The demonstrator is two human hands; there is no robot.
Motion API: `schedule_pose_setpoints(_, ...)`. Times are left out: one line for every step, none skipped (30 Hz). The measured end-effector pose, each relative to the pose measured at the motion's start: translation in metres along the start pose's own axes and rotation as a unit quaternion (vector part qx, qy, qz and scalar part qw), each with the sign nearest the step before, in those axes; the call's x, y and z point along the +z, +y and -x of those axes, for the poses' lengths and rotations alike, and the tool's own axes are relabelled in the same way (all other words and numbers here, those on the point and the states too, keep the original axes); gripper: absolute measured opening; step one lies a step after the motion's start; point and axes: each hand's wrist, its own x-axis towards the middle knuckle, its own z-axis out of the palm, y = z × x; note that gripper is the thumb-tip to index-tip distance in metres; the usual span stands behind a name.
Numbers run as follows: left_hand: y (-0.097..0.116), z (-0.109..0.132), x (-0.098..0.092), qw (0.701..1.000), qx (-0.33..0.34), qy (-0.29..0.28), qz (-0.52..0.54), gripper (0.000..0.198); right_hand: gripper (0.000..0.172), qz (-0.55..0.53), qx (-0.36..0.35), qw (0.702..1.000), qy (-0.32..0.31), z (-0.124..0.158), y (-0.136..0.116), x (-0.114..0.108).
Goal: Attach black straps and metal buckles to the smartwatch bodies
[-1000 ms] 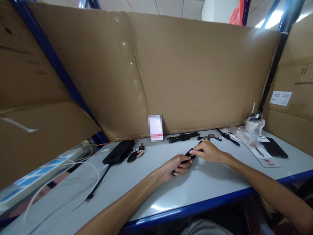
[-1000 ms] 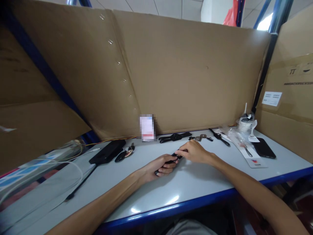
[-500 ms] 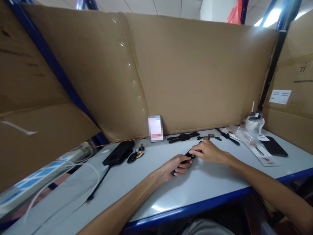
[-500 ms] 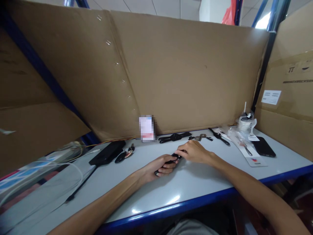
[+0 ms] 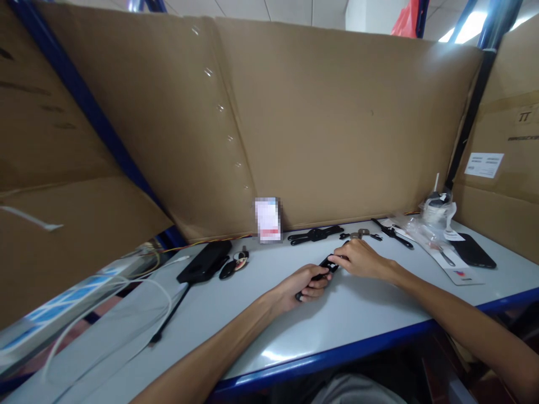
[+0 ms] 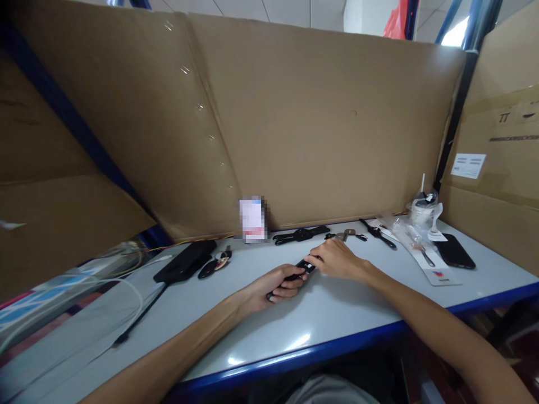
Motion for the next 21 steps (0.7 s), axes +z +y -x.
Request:
schedule_pose_setpoints(0.0, 0.0, 0.0, 1.0, 0.001, 0.0, 0.0, 0.014, 0.039, 0.0, 0.0, 1.0, -0.001, 0.0, 0.0, 0.0)
schedule_pose_setpoints(0.0, 0.0, 0.0, 1.0, 0.002, 0.0, -0.001, 0.014, 0.039, 0.0, 0.003, 1.0, -0.002, 0.0, 0.0, 0.0)
schedule_pose_setpoints(0.0, 0.0, 0.0, 1.0, 0.002, -0.001, -0.001, 0.014, 0.039, 0.0, 0.005, 1.0, -0.003, 0.0, 0.0, 0.0)
schedule_pose_setpoints(0.0, 0.0, 0.0, 1.0, 0.003, -0.001, -0.001, 0.014, 0.039, -0.002, 0.007, 1.0, -0.004, 0.0, 0.0, 0.0)
schedule_pose_setpoints(0.0, 0.0, 0.0, 1.0, 0.003, -0.002, -0.002, 0.014, 0.039, -0.003, 0.009, 1.0, -0.004, 0.0, 0.0, 0.0)
schedule_pose_setpoints(0.0, 0.0, 0.0, 1.0, 0.003, -0.002, -0.002, 0.015, 0.039, -0.003, 0.009, 1.0, -0.005, 0.0, -0.001, 0.0)
schedule_pose_setpoints(0.0, 0.0, 0.0, 1.0, 0.003, -0.003, -0.004, 0.015, 0.039, -0.003, 0.008, 1.0, -0.007, 0.0, -0.001, 0.001)
schedule_pose_setpoints(0.0, 0.0, 0.0, 1.0, 0.005, -0.004, -0.006, 0.015, 0.038, -0.002, 0.005, 1.0, -0.009, 0.0, -0.001, 0.001)
schedule_pose_setpoints(-0.001, 0.0, 0.0, 1.0, 0.007, -0.005, -0.009, 0.014, 0.036, -0.001, 0.003, 1.0, -0.012, 0.0, -0.002, 0.001)
schedule_pose_setpoints(-0.001, 0.0, 0.0, 1.0, 0.01, -0.006, -0.013, 0.014, 0.034, 0.0, 0.0, 1.0, -0.016, 0.0, -0.001, 0.001)
schedule_pose_setpoints(-0.001, 0.0, 0.0, 1.0, 0.012, -0.008, -0.018, 0.013, 0.032, 0.002, -0.001, 1.0, -0.019, 0.0, -0.001, -0.001)
schedule_pose_setpoints(-0.001, 0.0, 0.001, 1.0, 0.014, -0.009, -0.022, 0.013, 0.031, 0.004, -0.002, 1.0, -0.023, 0.0, 0.0, -0.003)
schedule_pose_setpoints(0.0, 0.0, 0.001, 1.0, 0.016, -0.008, -0.025, 0.012, 0.029, 0.005, 0.0, 1.0, -0.028, 0.001, 0.001, -0.006)
schedule_pose_setpoints(0.0, 0.0, 0.002, 0.999, 0.017, -0.007, -0.027, 0.013, 0.027, 0.006, 0.003, 0.999, -0.035, 0.001, 0.003, -0.009)
schedule_pose_setpoints(0.0, 0.001, 0.002, 0.999, 0.018, -0.005, -0.027, 0.013, 0.024, 0.006, 0.007, 0.999, -0.045, 0.002, 0.006, -0.013)
schedule_pose_setpoints(0.0, 0.001, 0.002, 1.0, 0.019, -0.003, -0.024, 0.014, 0.02, 0.008, 0.013, 0.998, -0.057, 0.003, 0.008, -0.016)
schedule_pose_setpoints(0.0, 0.001, 0.003, 1.0, 0.02, 0.0, -0.019, 0.014, 0.017, 0.01, 0.02, 0.997, -0.069, 0.004, 0.01, -0.019)
schedule_pose_setpoints(0.0, 0.002, 0.003, 1.0, 0.023, 0.002, -0.011, 0.015, 0.016, 0.014, 0.026, 0.996, -0.081, 0.004, 0.012, -0.022)
schedule_pose_setpoints(0.0, 0.002, 0.004, 1.0, 0.026, 0.003, -0.001, 0.017, 0.017, 0.02, 0.032, 0.995, -0.091, 0.005, 0.013, -0.023)
schedule_pose_setpoints(-0.001, 0.002, 0.004, 0.999, 0.031, 0.002, 0.01, 0.019, 0.019, 0.027, 0.036, 0.994, -0.096, 0.006, 0.014, -0.023)
schedule_pose_setpoints(-0.001, 0.002, 0.005, 0.999, 0.037, 0.001, 0.02, 0.022, 0.021, 0.034, 0.04, 0.994, -0.097, 0.006, 0.014, -0.022)
